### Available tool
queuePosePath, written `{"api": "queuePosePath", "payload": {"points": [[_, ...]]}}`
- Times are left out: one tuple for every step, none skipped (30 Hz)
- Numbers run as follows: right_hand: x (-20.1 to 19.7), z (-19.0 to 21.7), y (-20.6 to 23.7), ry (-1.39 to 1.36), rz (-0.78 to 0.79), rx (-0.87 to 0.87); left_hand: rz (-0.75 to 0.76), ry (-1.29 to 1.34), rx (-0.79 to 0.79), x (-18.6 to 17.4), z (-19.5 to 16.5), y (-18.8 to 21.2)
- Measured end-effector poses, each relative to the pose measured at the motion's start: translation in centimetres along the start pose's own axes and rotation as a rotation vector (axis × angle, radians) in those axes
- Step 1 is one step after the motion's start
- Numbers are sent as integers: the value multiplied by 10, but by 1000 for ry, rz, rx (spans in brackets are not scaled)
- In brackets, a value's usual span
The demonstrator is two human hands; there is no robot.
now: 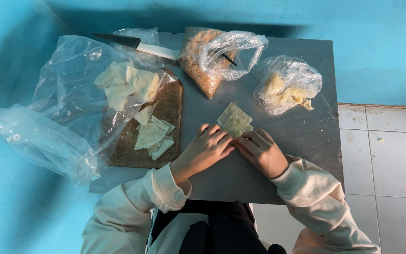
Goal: The person sits at a metal table and fills square pastry wrappers with a spoonful of filling, then folds the wrappers into triangular stuffed pastries and stacks the finished pastries on the table. They repeat the fill-and-fold cycle with wrappers taken from a plastic-covered stack and filling from covered containers.
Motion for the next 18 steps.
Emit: {"api": "queuePosePath", "payload": {"points": [[0,0,0,7,5,9,-2,-18,-3,1,0,0],[0,1,-1,13,10,17,-3,-36,-6,1,0,1],[0,1,-1,7,11,10,-4,-55,-8,2,1,1],[0,1,-3,2,11,2,1,-56,-2,3,2,1],[0,1,-4,-5,13,-6,7,-57,3,4,2,1],[0,0,-4,-24,23,7,13,-58,8,5,3,2],[0,-1,-6,-41,32,19,17,-39,2,5,4,2],[-1,-3,-7,-58,42,31,21,-18,-4,6,4,2],[-1,-4,-8,-79,58,47,27,4,-10,7,4,2],[-2,-6,-9,-99,74,65,17,-3,-1,7,4,2],[-2,-7,-11,-120,89,82,8,-11,9,7,4,2],[-3,-8,-11,-122,104,70,-1,-18,19,6,4,2],[-4,-9,-12,-124,119,58,-15,-9,10,6,4,2],[-5,-9,-13,-126,133,46,-29,-1,3,4,4,1],[-6,-9,-13,-118,131,34,-42,9,-5,3,3,1],[-7,-8,-13,-110,129,22,-45,10,-6,3,3,1],[-7,-8,-13,-102,126,9,-50,10,-7,2,3,0],[-7,-8,-13,-104,127,36,-54,10,-9,1,3,0]]}}
Point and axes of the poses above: each hand's wrist, its own y-axis away from the middle knuckle, its own x-axis out of the palm, z = x × y, the point moved 3 cm from there along -y, towards the middle knuckle, and after that the axes turned 3 degrees about z, right-handed, at the moved point
